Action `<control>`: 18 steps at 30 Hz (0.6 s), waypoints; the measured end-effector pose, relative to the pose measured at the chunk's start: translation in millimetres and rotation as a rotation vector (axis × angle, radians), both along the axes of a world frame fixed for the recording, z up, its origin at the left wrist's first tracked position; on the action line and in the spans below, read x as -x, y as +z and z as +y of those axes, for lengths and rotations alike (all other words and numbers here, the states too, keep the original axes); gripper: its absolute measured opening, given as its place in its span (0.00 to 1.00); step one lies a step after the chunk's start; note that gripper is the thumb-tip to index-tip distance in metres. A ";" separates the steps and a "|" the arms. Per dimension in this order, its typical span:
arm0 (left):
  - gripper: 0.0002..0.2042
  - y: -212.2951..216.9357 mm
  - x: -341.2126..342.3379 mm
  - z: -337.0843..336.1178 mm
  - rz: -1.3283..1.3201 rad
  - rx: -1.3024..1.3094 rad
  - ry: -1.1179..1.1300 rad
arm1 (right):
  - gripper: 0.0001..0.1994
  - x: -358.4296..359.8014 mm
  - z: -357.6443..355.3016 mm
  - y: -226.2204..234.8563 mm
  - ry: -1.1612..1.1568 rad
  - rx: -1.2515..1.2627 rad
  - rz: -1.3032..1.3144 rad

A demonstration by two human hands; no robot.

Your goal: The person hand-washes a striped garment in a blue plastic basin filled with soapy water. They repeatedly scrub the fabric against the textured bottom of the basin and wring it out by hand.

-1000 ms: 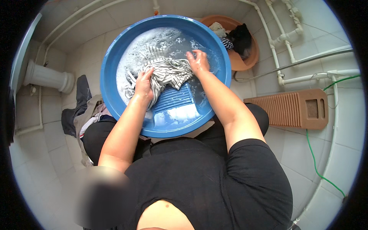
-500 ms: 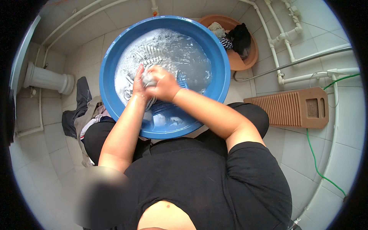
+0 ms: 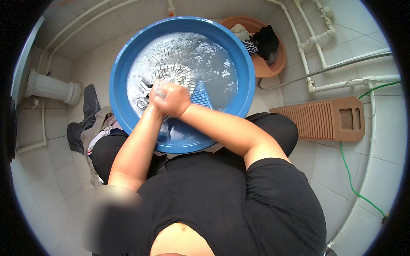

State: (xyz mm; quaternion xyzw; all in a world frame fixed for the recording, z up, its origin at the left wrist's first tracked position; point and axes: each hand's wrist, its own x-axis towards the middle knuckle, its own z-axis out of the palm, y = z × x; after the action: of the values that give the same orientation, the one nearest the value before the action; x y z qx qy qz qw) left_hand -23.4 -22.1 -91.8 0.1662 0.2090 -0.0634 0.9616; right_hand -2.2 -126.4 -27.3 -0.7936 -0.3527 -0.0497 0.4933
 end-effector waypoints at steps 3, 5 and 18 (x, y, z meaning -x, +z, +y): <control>0.15 -6.5 -6.3 3.1 0.040 -0.023 -0.034 | 0.10 6.4 -8.9 -2.6 0.091 0.011 0.048; 0.16 45.7 -13.2 -29.3 0.371 -0.275 0.243 | 0.10 -23.3 -14.7 -21.6 -0.026 0.025 -0.025; 0.17 21.9 -17.7 -30.6 0.222 -0.353 0.275 | 0.24 -140.5 -85.2 -97.6 -0.327 0.920 0.433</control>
State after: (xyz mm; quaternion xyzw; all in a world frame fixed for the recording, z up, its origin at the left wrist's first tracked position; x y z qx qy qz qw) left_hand -5.7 -52.7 -70.0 0.2938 0.3416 0.0879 0.8884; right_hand 138.3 -211.6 -125.0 -0.9646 -0.0998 0.1986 0.1417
